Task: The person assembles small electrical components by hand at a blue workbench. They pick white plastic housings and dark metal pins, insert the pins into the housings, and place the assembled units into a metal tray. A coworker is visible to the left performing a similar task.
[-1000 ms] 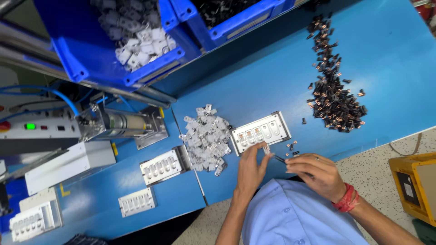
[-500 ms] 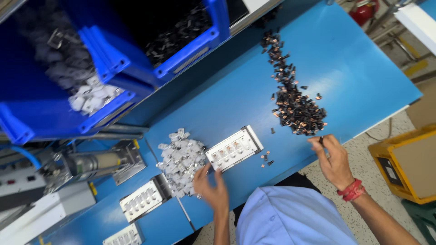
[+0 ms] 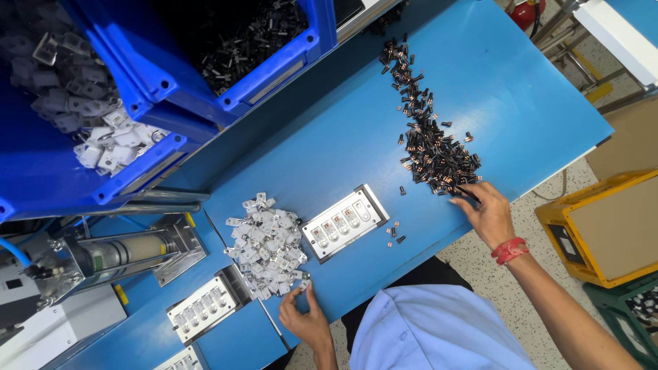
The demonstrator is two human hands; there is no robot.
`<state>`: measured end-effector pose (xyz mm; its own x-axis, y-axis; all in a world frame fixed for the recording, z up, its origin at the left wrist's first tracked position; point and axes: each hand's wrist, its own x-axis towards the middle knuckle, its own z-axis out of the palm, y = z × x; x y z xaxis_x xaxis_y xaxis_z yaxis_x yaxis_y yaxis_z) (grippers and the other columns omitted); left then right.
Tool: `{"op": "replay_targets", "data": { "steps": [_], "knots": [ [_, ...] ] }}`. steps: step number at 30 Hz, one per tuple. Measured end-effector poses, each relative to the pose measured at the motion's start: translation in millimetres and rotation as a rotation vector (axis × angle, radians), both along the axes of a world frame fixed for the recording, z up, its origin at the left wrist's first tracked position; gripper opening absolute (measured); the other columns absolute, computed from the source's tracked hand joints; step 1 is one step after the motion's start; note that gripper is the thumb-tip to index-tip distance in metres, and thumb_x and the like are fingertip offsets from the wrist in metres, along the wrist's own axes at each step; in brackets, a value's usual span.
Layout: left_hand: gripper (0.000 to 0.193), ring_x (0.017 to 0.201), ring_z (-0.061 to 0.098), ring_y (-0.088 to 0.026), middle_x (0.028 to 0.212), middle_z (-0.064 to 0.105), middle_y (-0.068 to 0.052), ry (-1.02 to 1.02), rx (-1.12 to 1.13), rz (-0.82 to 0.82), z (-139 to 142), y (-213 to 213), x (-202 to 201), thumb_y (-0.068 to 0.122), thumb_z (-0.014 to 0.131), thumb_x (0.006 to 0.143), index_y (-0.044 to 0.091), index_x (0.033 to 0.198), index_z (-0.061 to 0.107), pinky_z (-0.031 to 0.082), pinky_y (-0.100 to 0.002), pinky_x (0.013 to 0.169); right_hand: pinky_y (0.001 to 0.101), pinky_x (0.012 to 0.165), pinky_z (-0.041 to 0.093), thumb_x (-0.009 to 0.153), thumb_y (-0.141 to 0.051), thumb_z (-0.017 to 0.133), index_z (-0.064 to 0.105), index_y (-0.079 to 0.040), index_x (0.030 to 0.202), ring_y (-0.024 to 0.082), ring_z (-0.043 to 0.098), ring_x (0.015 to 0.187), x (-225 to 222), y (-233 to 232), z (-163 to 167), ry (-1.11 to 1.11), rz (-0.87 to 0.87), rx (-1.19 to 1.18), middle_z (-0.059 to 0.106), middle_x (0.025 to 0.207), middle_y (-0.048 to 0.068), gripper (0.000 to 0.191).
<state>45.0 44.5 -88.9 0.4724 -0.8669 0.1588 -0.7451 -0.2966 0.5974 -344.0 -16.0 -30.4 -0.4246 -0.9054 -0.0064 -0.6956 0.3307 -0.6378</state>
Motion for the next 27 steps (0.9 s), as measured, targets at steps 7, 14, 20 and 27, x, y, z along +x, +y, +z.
{"op": "replay_targets", "data": {
  "steps": [7, 14, 20, 27],
  "knots": [
    [0.035, 0.095, 0.056, -0.023, 0.096, 0.070, -0.004, 0.033, 0.053, -0.023, 2, -8, 2, 0.025, 0.083, 0.083, 0.006, 0.112, 0.073, 0.041, -0.038, 0.090, 0.0326, 0.061, 0.056, 0.084, -0.024, 0.081, 0.078, -0.010, 0.112, 0.019, 0.063, 0.058, 1, -13, 5, 0.157, 0.134, 0.015, 0.075, 0.101, 0.007, 0.031],
    [0.023, 0.101, 0.060, -0.023, 0.100, 0.068, -0.008, 0.072, -0.063, -0.069, 1, -6, -10, 0.017, 0.084, 0.081, 0.008, 0.100, 0.077, 0.049, -0.043, 0.093, 0.0370, 0.063, 0.058, 0.081, -0.030, 0.083, 0.080, -0.012, 0.108, 0.021, 0.067, 0.058, -2, -23, 10, 0.227, 0.139, 0.102, 0.078, 0.102, 0.009, 0.033],
    [0.018, 0.101, 0.071, -0.024, 0.118, 0.069, -0.019, 0.426, -0.144, -0.155, 3, 0, -45, 0.007, 0.078, 0.082, 0.003, 0.096, 0.068, 0.064, -0.036, 0.081, 0.0391, 0.069, 0.060, 0.082, -0.029, 0.082, 0.079, -0.008, 0.104, 0.024, 0.071, 0.067, -4, -24, 11, 0.232, 0.217, 0.166, 0.076, 0.098, 0.010, 0.031],
    [0.016, 0.102, 0.079, -0.023, 0.121, 0.075, -0.020, 0.853, -0.018, -0.294, 17, -7, -88, -0.003, 0.071, 0.088, 0.002, 0.100, 0.062, 0.062, -0.038, 0.085, 0.0388, 0.066, 0.059, 0.078, -0.031, 0.084, 0.078, -0.004, 0.103, 0.025, 0.070, 0.064, 4, -13, 17, 0.157, 0.245, 0.131, 0.075, 0.101, 0.010, 0.037]
  ]
}}
